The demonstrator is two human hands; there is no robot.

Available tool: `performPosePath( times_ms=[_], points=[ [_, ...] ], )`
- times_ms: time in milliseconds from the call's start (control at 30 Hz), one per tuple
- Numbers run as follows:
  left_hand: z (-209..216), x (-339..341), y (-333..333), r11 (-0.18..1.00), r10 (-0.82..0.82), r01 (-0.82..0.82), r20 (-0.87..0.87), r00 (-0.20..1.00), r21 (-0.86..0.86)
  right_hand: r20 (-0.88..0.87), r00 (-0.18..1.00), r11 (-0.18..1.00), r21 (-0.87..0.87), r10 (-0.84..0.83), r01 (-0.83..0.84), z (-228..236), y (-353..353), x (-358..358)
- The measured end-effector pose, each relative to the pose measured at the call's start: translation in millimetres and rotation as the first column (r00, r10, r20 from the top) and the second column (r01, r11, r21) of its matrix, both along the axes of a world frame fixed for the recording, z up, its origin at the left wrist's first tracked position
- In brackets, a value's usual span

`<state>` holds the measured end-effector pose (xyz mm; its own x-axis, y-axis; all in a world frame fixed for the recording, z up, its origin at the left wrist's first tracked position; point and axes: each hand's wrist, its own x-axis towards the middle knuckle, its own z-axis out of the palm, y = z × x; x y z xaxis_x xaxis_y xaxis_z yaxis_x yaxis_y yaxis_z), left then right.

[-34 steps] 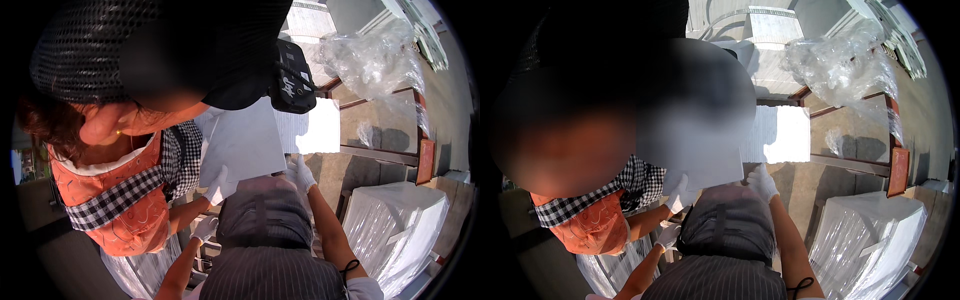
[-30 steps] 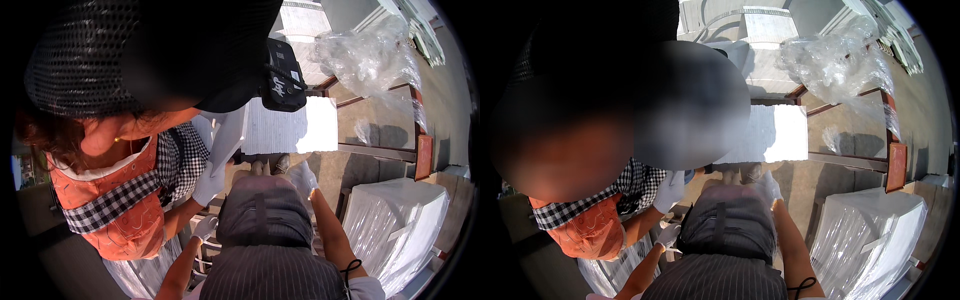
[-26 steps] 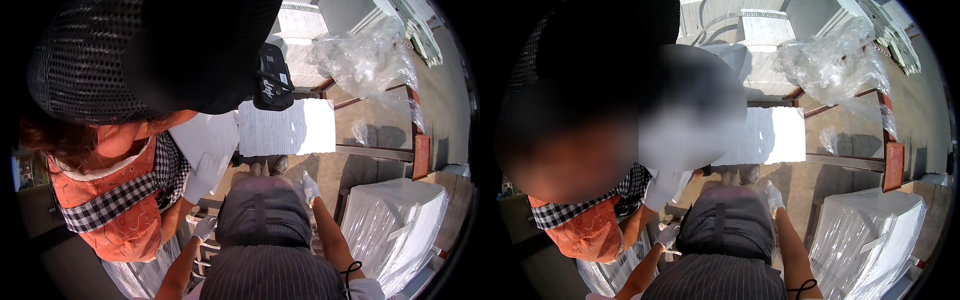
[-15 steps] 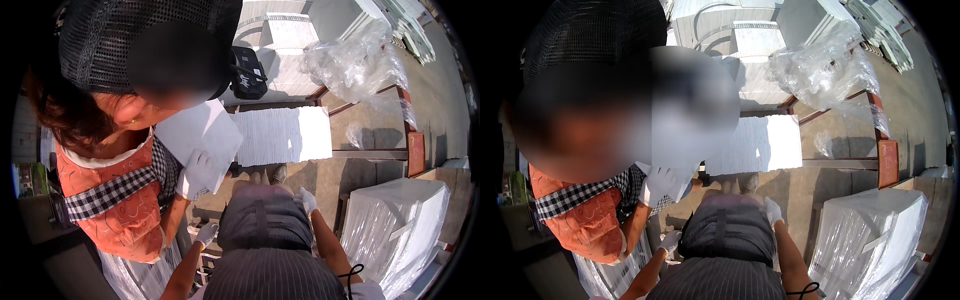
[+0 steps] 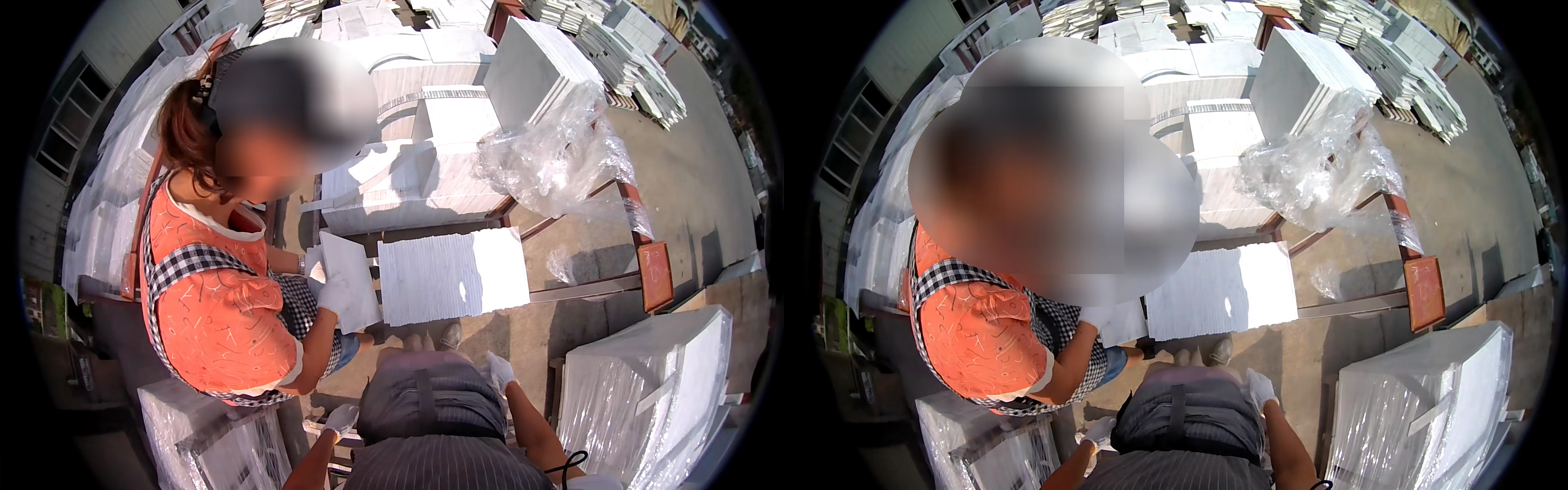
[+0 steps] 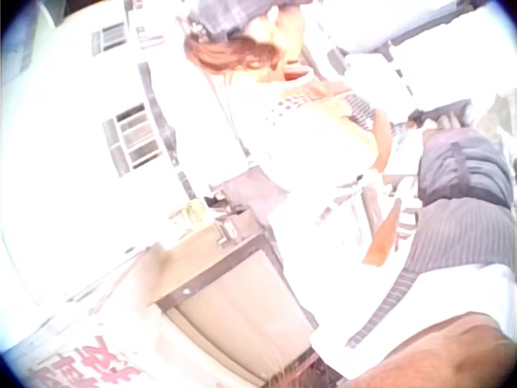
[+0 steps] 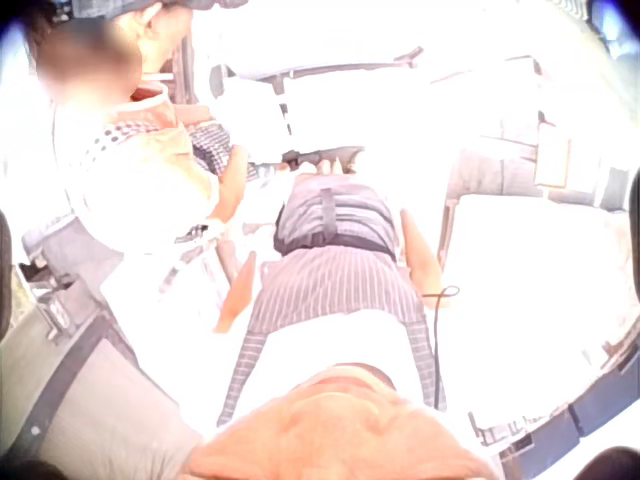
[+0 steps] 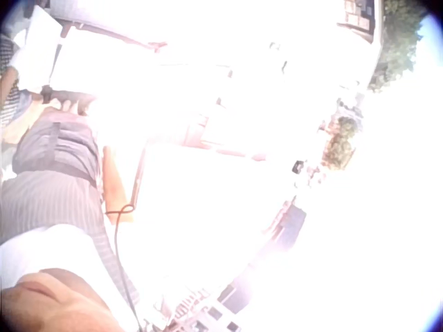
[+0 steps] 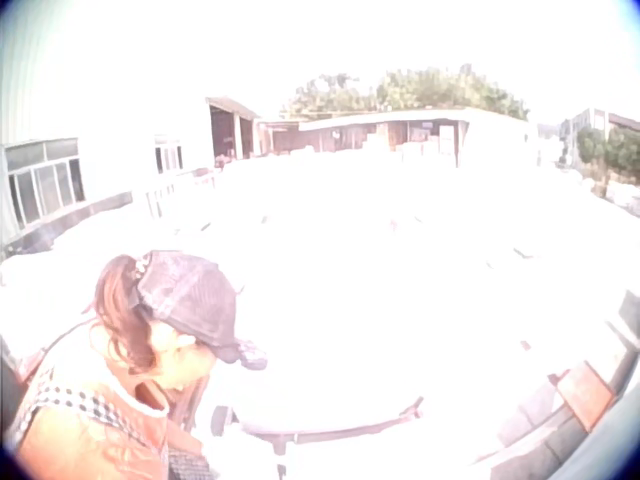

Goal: The person picks up individual white rectangular tiles from a stack and places them onto a metal rack. They repeat this action continuously, building a new stack on the rack while wearing white gloves.

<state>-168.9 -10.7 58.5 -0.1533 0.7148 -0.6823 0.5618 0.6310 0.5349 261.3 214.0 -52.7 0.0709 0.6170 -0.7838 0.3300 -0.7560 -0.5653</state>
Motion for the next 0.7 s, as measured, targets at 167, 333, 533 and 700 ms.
performPosePath(
  times_ms=[167, 333, 533, 700],
  points=[
    [-9, -10, -11, 0.996, 0.036, -0.033, -0.028, 0.999, 0.081, -0.062, 0.995, 0.985, -0.158, -0.072, 0.061, 46, 2, -29],
    [-15, -13, -14, 0.995, 0.048, -0.051, 0.029, 0.998, 0.089, -0.065, 0.998, 0.994, -0.108, 0.021, -0.028, 44, 2, -31],
    [-14, -18, -26, 0.978, 0.190, -0.192, 0.043, 0.981, 0.075, -0.175, 0.982, 0.988, -0.148, -0.072, 0.046, 25, 6, -44],
    [-7, -2, -18, 0.922, 0.388, -0.380, 0.182, 0.904, -0.076, -0.116, 0.993, 0.998, -0.057, -0.007, 0.001, 27, 6, -34]
  ],
)
